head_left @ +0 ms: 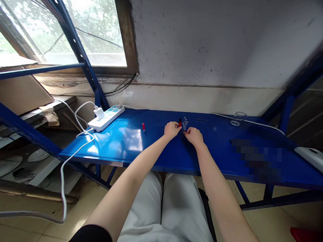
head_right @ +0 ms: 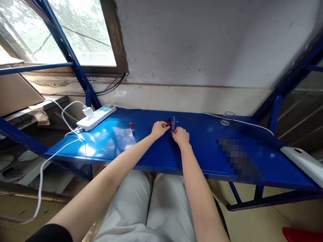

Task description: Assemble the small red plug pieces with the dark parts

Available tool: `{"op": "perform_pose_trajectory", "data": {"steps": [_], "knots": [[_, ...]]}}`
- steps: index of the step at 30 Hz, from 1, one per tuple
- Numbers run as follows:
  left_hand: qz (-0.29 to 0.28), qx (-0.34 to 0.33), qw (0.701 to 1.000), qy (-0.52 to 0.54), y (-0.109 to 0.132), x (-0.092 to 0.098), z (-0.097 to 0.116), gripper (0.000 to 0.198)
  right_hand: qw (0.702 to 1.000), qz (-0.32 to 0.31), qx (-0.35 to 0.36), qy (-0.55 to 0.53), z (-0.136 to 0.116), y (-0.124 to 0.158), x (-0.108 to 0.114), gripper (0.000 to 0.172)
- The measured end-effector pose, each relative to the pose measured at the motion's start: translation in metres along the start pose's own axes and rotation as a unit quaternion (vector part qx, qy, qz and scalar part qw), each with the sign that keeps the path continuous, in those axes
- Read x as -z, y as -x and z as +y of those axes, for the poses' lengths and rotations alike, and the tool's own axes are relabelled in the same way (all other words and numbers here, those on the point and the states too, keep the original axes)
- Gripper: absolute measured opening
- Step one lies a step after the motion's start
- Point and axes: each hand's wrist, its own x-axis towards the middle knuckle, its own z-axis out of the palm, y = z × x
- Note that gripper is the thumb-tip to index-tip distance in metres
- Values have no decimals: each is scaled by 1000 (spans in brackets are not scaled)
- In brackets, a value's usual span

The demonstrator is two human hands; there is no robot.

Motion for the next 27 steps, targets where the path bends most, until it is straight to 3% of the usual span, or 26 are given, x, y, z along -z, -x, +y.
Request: {"op": "perform_pose_trajectory", "data": {"steps": [10, 17, 21, 24, 27], "knots": [[-18, -4, 992, -128, 2, -5, 8, 9, 999, 5, 31, -14, 0, 0, -1, 19], [-33, 38, 993, -105, 3, 2, 12, 11, 998, 12, 56, -27, -2, 4, -1, 17], [-15, 21, 993, -112, 7, 32, 17, 19, 997, 22, 64, -32, -4, 6, 1, 20], [74, -35, 984, -156, 16, 67, 17, 20, 995, 32, 88, -44, -7, 9, 2, 24], [164, -98, 951, -241, 27, 102, 5, 27, 987, 27, 141, -66, -10, 12, 1, 27]]}}
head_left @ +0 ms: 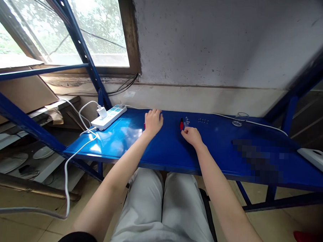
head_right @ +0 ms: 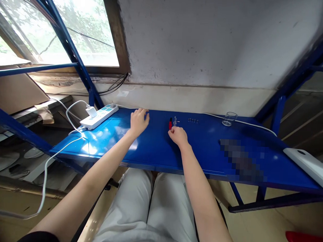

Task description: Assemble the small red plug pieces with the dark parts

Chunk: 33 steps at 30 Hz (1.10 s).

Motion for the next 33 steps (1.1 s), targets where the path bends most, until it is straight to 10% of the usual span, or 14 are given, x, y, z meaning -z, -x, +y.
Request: {"op": "perform_pose_trajectory", "data": {"steps": [7, 15, 23, 33], "knots": [[-46, -34, 986, -155, 14, 21, -67, 38, 998, 1, 66, -17, -5, 2, -5, 30], [-136, -43, 985, -93, 28, 10, -97, 32, 997, -16, 80, -19, -9, 3, -7, 32], [-66, 35, 990, 123, 21, -4, -70, 25, 995, -15, 87, -36, -11, 4, -8, 34], [-46, 83, 920, 382, 31, -32, -10, 30, 989, 17, 100, -105, -13, 1, -11, 31]]}}
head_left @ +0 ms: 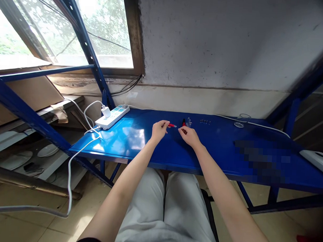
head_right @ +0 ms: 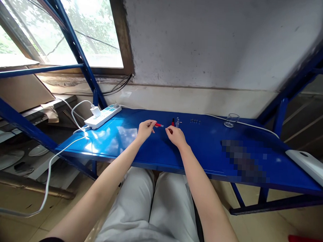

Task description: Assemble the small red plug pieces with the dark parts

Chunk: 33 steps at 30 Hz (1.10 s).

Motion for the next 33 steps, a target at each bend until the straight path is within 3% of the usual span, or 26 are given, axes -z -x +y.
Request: {"op": "perform_pose_trajectory", "data": {"steps": [9, 23, 33], "knots": [[-24, 47, 989, 136, 13, -2, -5, 36, 998, -14, 26, -59, -12, 1, -10, 41], [-30, 52, 987, 146, 15, 0, -4, 35, 996, -3, 58, -69, -12, 2, -16, 37], [3, 61, 987, 149, 14, 3, -6, 36, 992, 10, 76, -99, -12, 3, -17, 29]]}}
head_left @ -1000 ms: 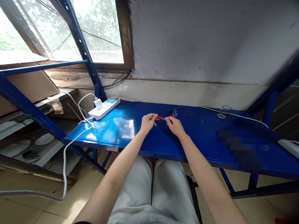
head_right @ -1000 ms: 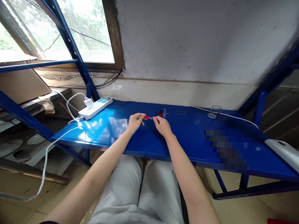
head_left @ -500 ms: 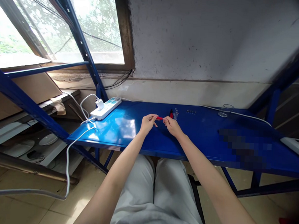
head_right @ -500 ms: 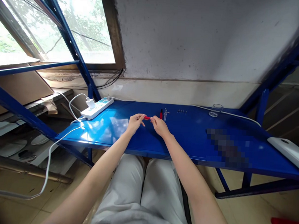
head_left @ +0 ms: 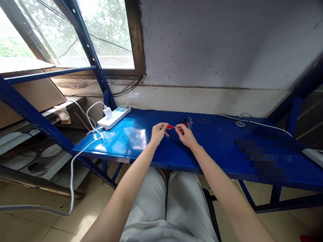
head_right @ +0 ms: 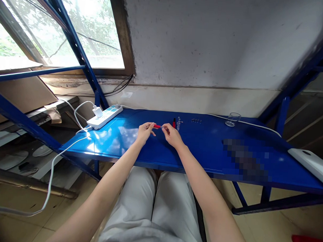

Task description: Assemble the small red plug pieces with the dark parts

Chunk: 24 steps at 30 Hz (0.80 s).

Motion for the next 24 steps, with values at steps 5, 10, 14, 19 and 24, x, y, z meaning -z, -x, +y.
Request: {"op": "perform_pose_trajectory", "data": {"steps": [5, 10, 14, 19, 24], "knots": [[-1, 9, 1000, 5, 0, -1, -1, 37, 1000, 2, -1, 22, 3, -1, -2, 33], [-19, 30, 999, 12, 2, -3, 3, 40, 998, -9, 1, 60, 4, -2, -2, 27], [-65, 34, 997, 28, 2, -3, 4, 42, 997, -9, -15, 69, 2, -2, 0, 27], [-84, 26, 996, 27, 0, -2, -2, 45, 998, -9, -21, 64, 2, -2, 1, 30], [-72, 9, 997, 11, 1, -3, -1, 38, 998, -17, -14, 52, 4, -2, 2, 33]]}}
